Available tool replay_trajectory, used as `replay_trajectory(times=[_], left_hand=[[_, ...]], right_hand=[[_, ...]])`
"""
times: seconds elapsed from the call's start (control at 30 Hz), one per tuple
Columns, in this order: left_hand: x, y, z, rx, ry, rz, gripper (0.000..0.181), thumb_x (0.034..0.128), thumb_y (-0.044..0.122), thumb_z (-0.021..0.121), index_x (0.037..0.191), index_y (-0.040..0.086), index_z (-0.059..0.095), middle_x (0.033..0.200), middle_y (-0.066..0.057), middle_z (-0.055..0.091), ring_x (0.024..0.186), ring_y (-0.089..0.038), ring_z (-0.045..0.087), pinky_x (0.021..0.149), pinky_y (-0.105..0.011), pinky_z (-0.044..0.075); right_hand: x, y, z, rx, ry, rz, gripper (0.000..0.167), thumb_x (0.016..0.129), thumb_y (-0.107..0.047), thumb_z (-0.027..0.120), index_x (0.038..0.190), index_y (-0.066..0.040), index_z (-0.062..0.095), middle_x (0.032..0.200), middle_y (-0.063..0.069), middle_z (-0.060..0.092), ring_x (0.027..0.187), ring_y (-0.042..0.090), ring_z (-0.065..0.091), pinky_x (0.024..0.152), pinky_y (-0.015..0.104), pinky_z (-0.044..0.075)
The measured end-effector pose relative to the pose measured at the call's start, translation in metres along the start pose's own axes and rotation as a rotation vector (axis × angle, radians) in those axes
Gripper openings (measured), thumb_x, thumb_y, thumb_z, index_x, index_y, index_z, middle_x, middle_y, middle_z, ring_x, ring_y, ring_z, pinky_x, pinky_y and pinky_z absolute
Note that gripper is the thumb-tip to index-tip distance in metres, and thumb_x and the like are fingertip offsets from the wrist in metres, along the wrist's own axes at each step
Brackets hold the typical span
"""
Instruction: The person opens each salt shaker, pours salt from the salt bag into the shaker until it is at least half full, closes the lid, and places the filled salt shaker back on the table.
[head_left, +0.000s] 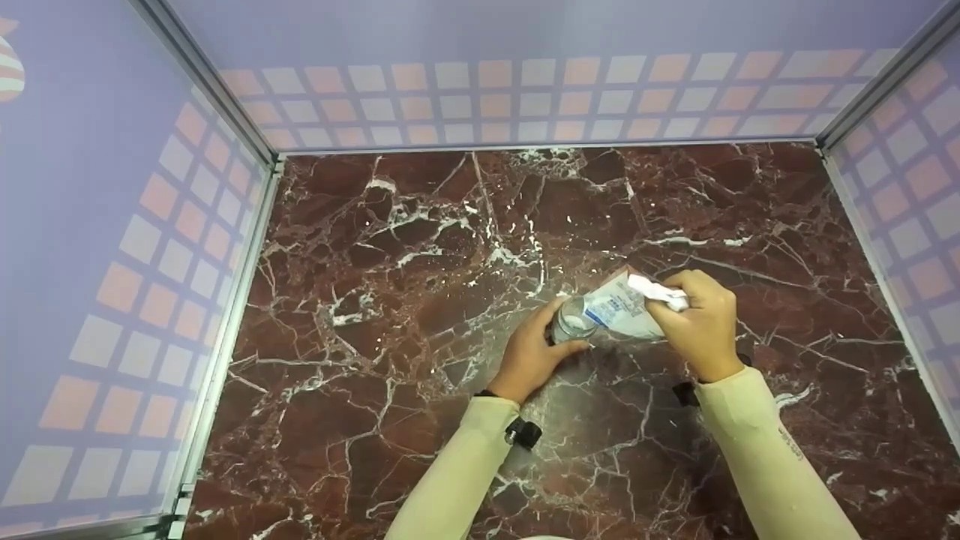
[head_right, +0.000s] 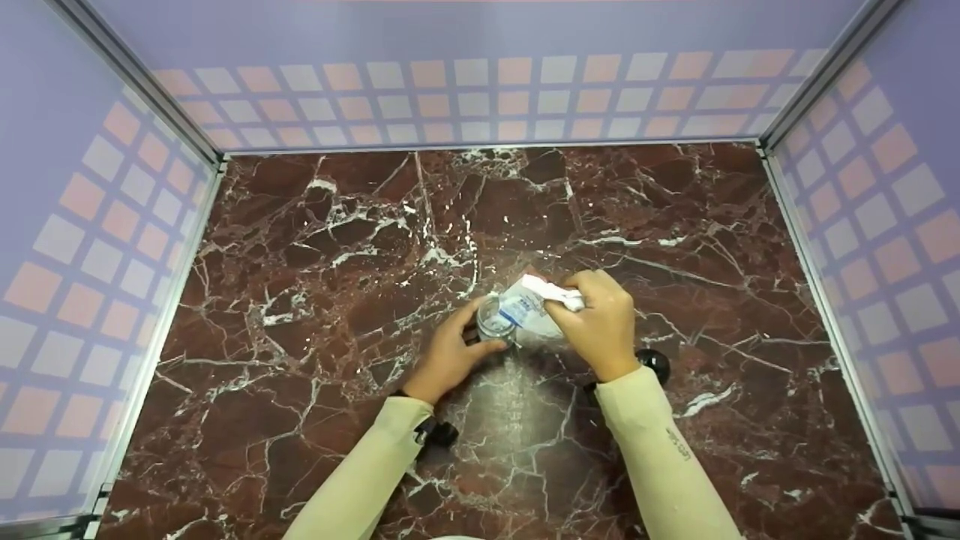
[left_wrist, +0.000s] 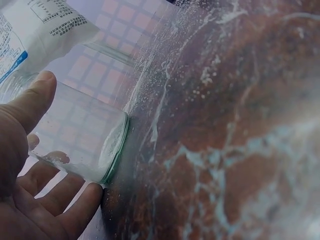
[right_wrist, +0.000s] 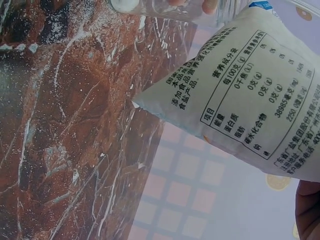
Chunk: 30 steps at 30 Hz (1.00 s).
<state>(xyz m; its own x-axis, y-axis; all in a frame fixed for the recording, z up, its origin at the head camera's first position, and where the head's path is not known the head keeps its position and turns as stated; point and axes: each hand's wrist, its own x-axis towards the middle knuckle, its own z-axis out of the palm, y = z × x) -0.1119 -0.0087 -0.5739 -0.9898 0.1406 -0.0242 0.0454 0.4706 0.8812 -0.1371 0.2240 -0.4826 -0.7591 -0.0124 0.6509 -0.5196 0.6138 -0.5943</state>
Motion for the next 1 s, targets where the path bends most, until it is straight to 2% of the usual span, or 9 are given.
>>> replay_trajectory(times=[0.23, 0.6, 0.87, 1.0], left_hand=[[0.0025, -0.0011, -0.0009, -0.023, -0.003, 0.002, 0.084, 0.0797, 0.045, 0.085, 0.153, 0.024, 0.05, 0.121, 0.004, 0.067, 0.105, -0.013, 0.064, 0.093, -0.032, 0.053], [0.0036, -0.0012, -0.0015, -0.042, -0.007, -0.004, 0.085, 0.078, 0.045, 0.085, 0.153, 0.026, 0.05, 0.121, 0.004, 0.067, 0.104, -0.012, 0.065, 0.091, -0.028, 0.054], [0.0038, -0.0013, -0.0011, -0.02, -0.021, -0.013, 0.086, 0.0786, 0.046, 0.085, 0.154, 0.025, 0.049, 0.127, 0.001, 0.066, 0.108, -0.014, 0.064, 0.094, -0.033, 0.054], [0.0035, -0.0022, -0.0006, -0.018, -0.019, -0.024, 0.086, 0.0785, 0.045, 0.086, 0.154, 0.026, 0.049, 0.125, 0.002, 0.067, 0.107, -0.013, 0.063, 0.094, -0.033, 0.053]], right_hand=[[0.0015, 0.0011, -0.0004, -0.01, -0.011, -0.019, 0.01, 0.07, 0.006, 0.07, 0.072, -0.002, 0.066, 0.066, 0.006, 0.061, 0.059, 0.009, 0.044, 0.056, 0.02, 0.034], [0.0027, -0.0004, 0.0013, 0.01, 0.009, -0.025, 0.01, 0.07, 0.003, 0.071, 0.069, -0.004, 0.064, 0.065, 0.007, 0.059, 0.06, 0.011, 0.044, 0.056, 0.024, 0.033], [0.0006, -0.0002, 0.0018, 0.009, 0.028, -0.033, 0.012, 0.068, 0.005, 0.073, 0.069, -0.005, 0.066, 0.064, 0.007, 0.06, 0.061, 0.008, 0.042, 0.057, 0.022, 0.032], [-0.0008, 0.0012, 0.003, 0.004, 0.03, -0.043, 0.012, 0.069, 0.004, 0.073, 0.069, -0.005, 0.065, 0.064, 0.007, 0.06, 0.061, 0.008, 0.04, 0.056, 0.024, 0.031]])
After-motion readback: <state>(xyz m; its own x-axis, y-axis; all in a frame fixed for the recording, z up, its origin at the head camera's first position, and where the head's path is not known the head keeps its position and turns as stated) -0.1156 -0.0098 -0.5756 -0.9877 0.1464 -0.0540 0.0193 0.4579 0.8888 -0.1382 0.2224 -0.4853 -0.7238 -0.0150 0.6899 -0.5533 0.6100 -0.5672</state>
